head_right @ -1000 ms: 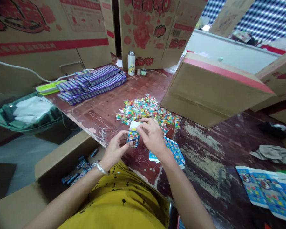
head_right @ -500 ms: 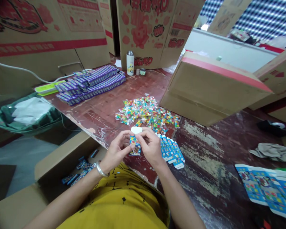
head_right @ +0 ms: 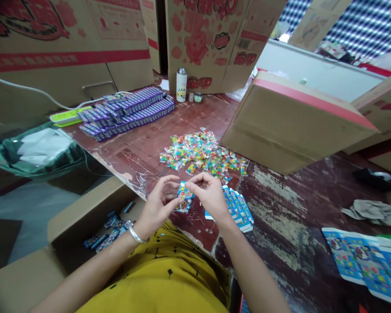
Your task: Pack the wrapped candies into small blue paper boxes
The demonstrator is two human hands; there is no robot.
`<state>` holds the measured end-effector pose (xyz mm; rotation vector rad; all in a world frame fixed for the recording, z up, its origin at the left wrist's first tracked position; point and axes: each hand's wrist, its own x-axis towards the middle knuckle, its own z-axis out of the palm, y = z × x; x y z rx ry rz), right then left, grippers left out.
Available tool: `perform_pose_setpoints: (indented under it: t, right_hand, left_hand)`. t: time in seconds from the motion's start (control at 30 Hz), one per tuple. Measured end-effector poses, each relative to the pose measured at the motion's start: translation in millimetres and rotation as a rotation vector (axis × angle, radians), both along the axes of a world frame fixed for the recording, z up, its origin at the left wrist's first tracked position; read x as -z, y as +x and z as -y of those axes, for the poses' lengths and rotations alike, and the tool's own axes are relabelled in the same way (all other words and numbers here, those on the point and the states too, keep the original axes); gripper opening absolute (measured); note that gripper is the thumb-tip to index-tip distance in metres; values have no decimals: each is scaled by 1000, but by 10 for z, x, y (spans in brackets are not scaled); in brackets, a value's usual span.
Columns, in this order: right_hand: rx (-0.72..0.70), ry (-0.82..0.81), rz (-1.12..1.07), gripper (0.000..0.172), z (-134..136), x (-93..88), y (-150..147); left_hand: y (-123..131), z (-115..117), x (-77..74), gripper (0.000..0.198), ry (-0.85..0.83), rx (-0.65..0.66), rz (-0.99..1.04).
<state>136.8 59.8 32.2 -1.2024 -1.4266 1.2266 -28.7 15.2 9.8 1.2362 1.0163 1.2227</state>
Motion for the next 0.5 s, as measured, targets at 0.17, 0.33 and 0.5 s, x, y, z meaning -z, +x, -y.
perform_pose_setpoints:
  t: [0.17,0.33,0.5]
  right_hand:
    - [-39,3,20,23,-88,-10,29]
    - [-132,198,191,21,47,-101,40]
    - [-365,376,499,91,163,-99,90]
  left_hand:
    - [-20,6,1,55,2,85,1]
    - [-81,-29,-30,44,-74,126,75]
    - [-127,-107,-25,41,-119,36,155]
